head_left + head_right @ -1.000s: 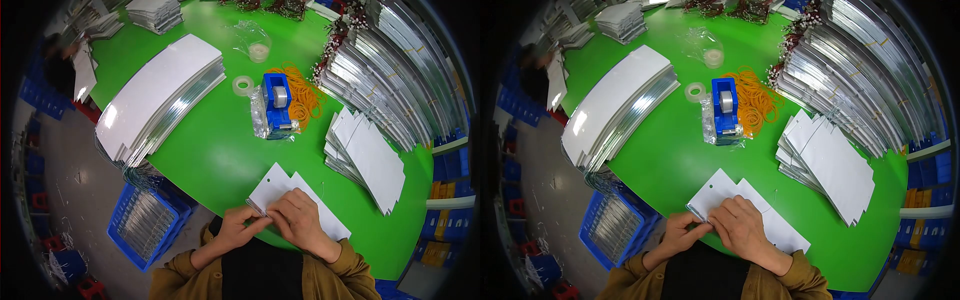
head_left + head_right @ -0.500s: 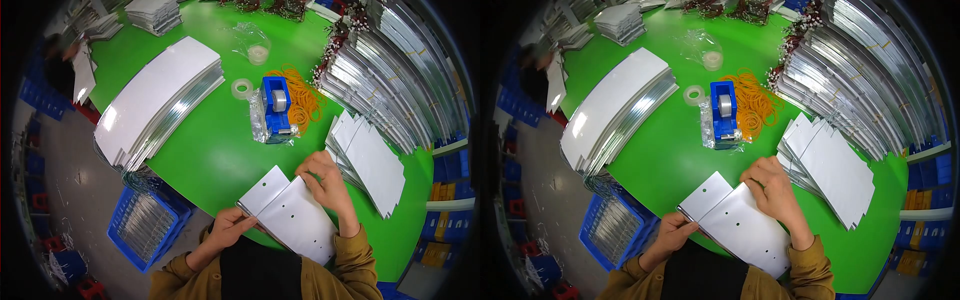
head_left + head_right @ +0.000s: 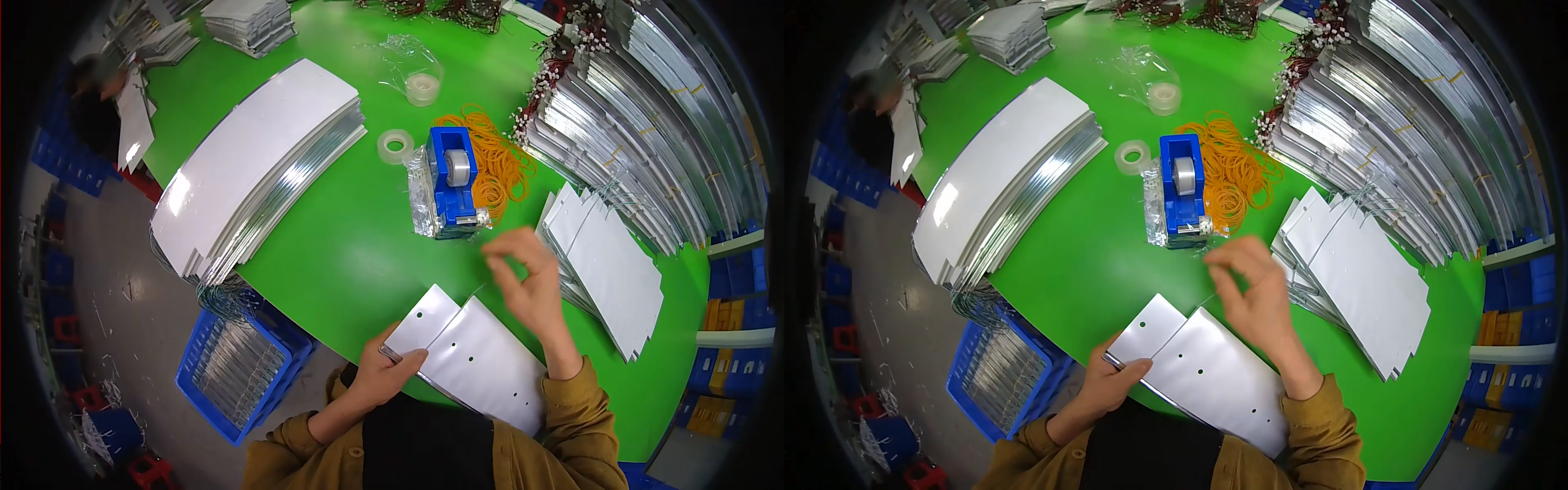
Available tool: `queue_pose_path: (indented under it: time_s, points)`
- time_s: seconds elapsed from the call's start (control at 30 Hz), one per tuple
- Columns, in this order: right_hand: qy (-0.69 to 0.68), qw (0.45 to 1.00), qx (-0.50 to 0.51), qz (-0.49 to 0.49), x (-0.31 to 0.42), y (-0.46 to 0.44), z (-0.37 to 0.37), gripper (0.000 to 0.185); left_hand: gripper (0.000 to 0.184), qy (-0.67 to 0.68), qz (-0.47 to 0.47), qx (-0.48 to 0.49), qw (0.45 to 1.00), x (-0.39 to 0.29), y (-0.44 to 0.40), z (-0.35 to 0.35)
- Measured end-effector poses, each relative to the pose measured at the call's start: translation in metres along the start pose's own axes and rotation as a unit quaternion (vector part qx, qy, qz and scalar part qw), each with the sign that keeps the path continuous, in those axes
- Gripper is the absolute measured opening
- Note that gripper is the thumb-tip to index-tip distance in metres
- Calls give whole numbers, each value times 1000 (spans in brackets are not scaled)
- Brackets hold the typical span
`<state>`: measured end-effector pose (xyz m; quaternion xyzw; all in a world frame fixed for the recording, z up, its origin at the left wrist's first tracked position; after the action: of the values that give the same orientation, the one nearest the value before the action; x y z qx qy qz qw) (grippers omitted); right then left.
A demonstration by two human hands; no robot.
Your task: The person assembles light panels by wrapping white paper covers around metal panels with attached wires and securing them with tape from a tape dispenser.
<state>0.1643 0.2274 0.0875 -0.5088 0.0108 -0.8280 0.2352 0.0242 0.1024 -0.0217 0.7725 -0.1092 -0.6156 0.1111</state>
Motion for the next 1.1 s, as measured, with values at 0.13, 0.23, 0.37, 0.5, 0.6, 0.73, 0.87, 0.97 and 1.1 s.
queue_pose_path:
  time_s: [0.13,0.23,0.37,0.5,0.6,0.73,0.87,0.97,1.1]
  points:
    - [-55,992,-115,12,5,-33,23,10,47,-16,6,-2,1000,5,-2,0]
    - [-38,993,-71,-86,-22,-50,11,5,47,-19,10,-9,1000,6,-3,0]
    - [-183,968,-36,-167,-58,-54,-8,6,47,-40,16,-15,999,3,-3,1]
    - [-186,962,-84,-180,-38,-37,-1,4,46,-14,35,-10,999,2,-2,3]
    - [-82,983,-69,-150,-31,-24,1,5,46,9,35,-15,999,1,-3,2]
    - [166,985,-13,-43,-18,2,12,8,45,46,15,-26,998,-3,-5,0]
    - [-205,963,-111,-132,-7,43,26,16,41,45,-33,-46,997,-7,-3,4]
    - [-359,909,-73,-196,-9,77,-5,27,38,49,-38,-52,997,-4,-2,3]
    - [-501,828,16,-250,1,96,-47,33,35,55,-49,-61,995,-2,0,5]
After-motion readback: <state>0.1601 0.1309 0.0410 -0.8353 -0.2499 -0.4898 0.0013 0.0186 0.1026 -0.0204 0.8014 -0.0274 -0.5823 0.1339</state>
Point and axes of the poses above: each hand's wrist, its own y-axis away from the middle knuckle, its own z-axis out of the back of the hand, x = y × z, the point moved 9 cm from there along -y, towards the middle knuckle, and after that the axes turned 7 degrees about -y, right-handed, at the moved point
